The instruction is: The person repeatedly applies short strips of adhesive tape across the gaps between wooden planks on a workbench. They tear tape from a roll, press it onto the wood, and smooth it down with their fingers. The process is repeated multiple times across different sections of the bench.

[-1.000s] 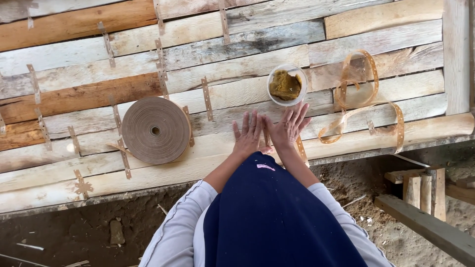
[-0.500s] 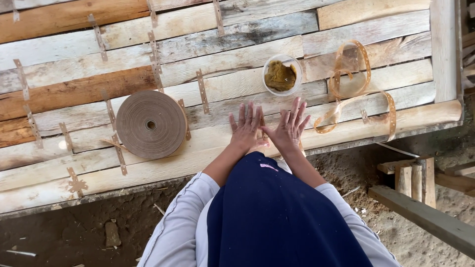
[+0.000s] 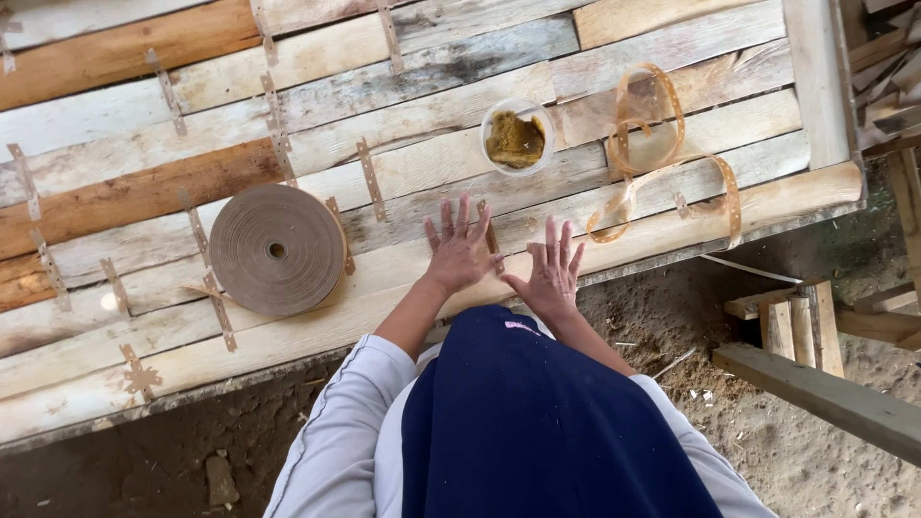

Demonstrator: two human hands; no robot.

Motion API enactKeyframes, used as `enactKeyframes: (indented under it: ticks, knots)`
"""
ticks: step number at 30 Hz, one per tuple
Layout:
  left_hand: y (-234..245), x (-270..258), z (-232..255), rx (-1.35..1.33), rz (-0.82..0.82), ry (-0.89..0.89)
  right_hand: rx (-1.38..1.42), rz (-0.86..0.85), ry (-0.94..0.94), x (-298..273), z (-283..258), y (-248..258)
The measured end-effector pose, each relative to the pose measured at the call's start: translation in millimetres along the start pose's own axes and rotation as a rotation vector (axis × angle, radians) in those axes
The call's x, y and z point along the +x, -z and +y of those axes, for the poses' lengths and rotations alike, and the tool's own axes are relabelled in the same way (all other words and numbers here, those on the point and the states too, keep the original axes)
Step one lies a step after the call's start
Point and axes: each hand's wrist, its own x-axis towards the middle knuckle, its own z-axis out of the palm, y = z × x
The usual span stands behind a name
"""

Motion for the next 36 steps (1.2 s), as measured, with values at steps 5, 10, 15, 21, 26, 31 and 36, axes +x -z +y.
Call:
enactKeyframes:
  ticks: [5,10,15,21,26,31,36]
  knots:
    - [-40.4,14.5,-9.4,0.065,0.294,-0.095,0.021,0.112,0.07,25.0,10.6,11.3]
    - [-65.8,49.5,-5.6,0.019,0.888,-0.285,0.147,0.306,0.3,34.2,46.4,-12.6]
    - [-23.5,32.6,34.0,-1.306,0.183,-0.28,0.811,0.156,0.096,55.7,-0.4,69.7]
    - [1.8,19.5,69.0,-1.618,-0.185,-0.291,0.972,0.112,0.005,97.2,-16.9,132.0]
    - [10.3,23.6,53.9,-1.563,-0.095,-0.16,0.576,0.25,0.1,150.3,45.0,93.3]
    - [10.4,44.7,43.2,-1.45,0.102,-0.051,0.099,0.345,0.111,180.8,31.9,103.2]
    - [-6.0,74.8,26.8,-1.463,0.216,0.035,0.292,0.144,-0.173,212.3,37.3,117.1]
